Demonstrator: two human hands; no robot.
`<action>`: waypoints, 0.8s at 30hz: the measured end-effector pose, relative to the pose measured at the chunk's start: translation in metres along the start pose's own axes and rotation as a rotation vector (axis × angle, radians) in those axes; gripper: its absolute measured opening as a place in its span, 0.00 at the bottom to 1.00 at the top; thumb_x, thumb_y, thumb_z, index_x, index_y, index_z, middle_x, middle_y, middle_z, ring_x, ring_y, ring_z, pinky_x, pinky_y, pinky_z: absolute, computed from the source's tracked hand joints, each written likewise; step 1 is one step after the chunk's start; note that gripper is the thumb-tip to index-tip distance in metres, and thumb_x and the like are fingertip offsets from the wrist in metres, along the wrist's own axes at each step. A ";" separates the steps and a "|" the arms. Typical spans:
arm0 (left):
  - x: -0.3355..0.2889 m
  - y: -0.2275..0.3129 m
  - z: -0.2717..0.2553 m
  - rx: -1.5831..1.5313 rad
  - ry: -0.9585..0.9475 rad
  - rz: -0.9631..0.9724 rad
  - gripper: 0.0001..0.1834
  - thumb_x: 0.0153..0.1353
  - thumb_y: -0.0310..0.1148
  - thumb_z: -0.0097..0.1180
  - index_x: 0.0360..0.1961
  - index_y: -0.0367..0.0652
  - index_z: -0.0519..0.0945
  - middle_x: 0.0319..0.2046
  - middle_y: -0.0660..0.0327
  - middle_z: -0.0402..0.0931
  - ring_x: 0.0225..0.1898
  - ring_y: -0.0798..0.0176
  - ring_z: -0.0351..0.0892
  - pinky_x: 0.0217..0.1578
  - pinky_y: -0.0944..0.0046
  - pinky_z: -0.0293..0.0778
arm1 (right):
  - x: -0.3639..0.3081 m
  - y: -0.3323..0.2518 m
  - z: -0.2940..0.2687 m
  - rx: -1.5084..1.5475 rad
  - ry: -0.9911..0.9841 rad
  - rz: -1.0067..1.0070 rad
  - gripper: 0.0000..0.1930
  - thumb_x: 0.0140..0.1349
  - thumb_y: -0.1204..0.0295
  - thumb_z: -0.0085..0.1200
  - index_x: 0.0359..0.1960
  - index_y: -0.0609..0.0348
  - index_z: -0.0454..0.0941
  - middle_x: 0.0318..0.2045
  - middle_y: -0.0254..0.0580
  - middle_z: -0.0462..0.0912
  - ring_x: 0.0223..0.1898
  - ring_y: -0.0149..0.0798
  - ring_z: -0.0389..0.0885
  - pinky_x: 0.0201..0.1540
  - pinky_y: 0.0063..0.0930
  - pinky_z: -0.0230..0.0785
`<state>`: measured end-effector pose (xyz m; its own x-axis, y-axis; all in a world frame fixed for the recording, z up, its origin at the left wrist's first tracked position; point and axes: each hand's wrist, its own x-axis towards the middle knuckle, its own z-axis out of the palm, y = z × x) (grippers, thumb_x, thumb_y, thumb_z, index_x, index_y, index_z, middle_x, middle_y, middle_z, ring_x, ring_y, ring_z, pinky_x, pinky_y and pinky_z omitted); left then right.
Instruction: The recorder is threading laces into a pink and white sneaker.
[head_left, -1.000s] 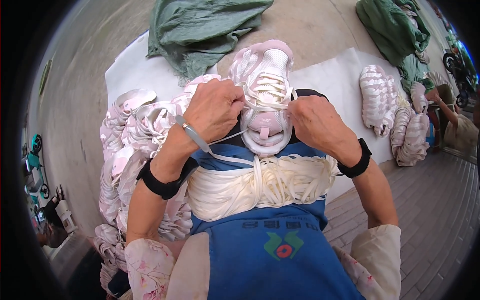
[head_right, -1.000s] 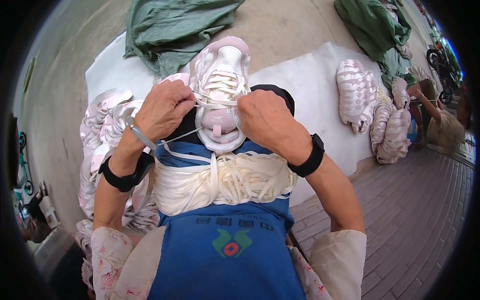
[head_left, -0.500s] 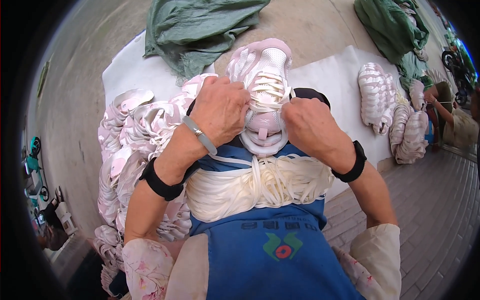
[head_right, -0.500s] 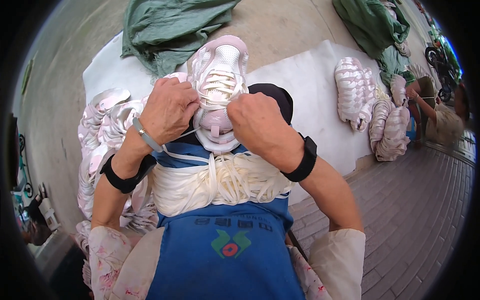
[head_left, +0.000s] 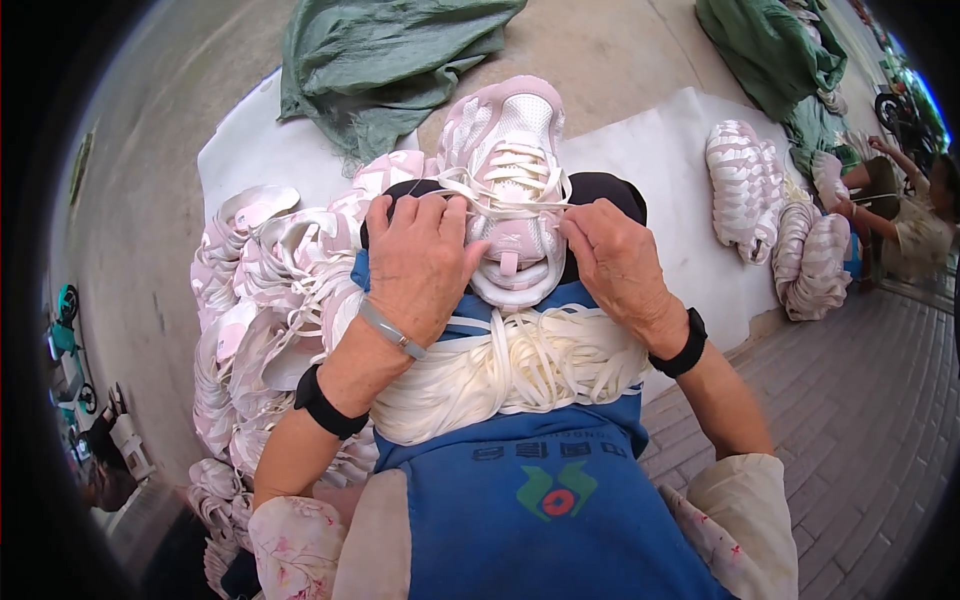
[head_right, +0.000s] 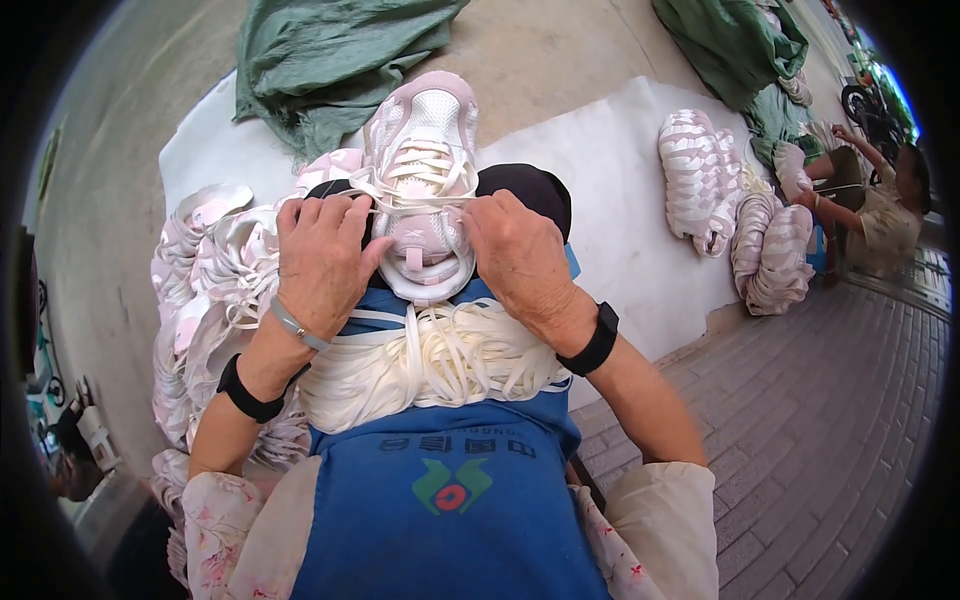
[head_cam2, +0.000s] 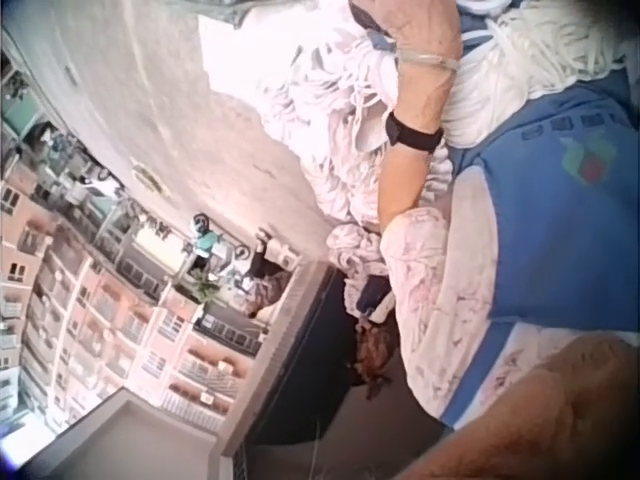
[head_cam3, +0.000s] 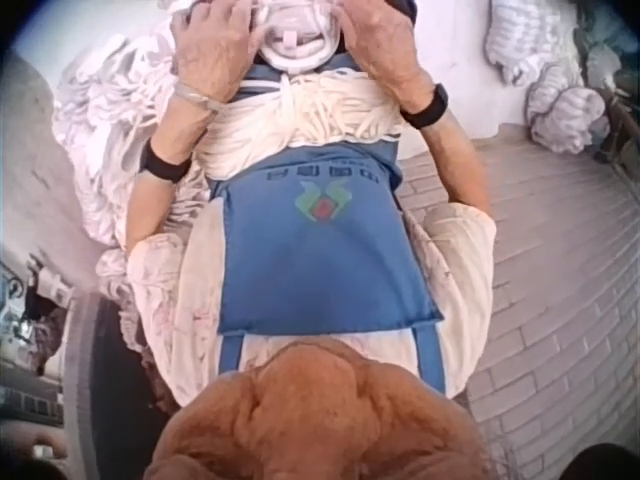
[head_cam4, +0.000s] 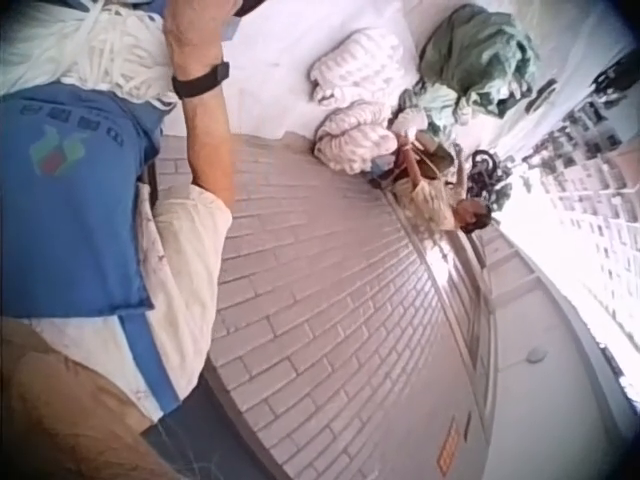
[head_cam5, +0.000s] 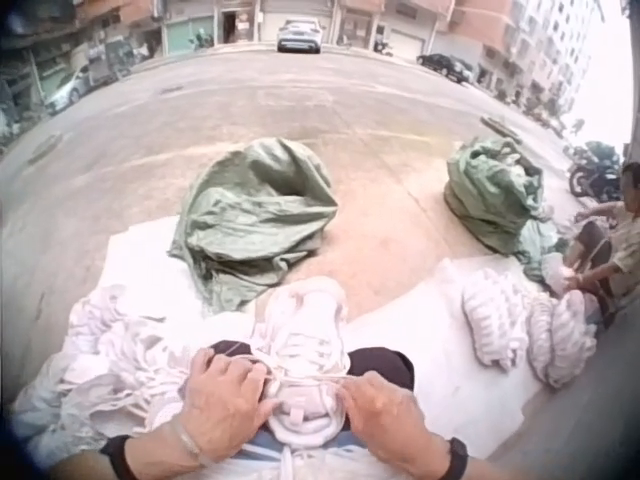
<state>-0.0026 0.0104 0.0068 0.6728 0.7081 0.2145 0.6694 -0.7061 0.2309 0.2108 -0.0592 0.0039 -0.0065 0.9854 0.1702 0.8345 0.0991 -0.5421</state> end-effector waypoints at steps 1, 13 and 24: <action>0.002 0.003 0.003 0.041 -0.008 -0.001 0.21 0.52 0.35 0.64 0.47 0.39 0.77 0.41 0.58 0.76 0.44 0.54 0.72 0.52 0.50 0.62 | -0.002 0.001 0.003 -0.096 0.000 -0.057 0.03 0.55 0.77 0.52 0.31 0.61 0.74 0.27 0.45 0.75 0.26 0.47 0.78 0.29 0.36 0.71; 0.005 -0.004 0.016 -0.245 0.157 0.007 0.13 0.57 0.21 0.51 0.45 0.37 0.75 0.31 0.54 0.75 0.36 0.50 0.74 0.50 0.51 0.67 | -0.002 -0.020 -0.001 -0.278 0.116 -0.099 0.11 0.50 0.70 0.61 0.32 0.58 0.74 0.30 0.42 0.74 0.38 0.43 0.76 0.40 0.33 0.65; 0.021 0.008 0.000 0.073 0.138 0.225 0.10 0.54 0.24 0.53 0.38 0.43 0.77 0.31 0.58 0.73 0.37 0.55 0.73 0.51 0.48 0.66 | -0.013 -0.018 0.018 -0.138 0.107 0.018 0.13 0.51 0.78 0.55 0.39 0.64 0.70 0.32 0.48 0.73 0.34 0.46 0.78 0.35 0.35 0.72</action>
<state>0.0163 0.0197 0.0134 0.7611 0.5249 0.3810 0.5325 -0.8411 0.0949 0.1855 -0.0709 -0.0032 0.0613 0.9658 0.2521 0.9015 0.0548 -0.4292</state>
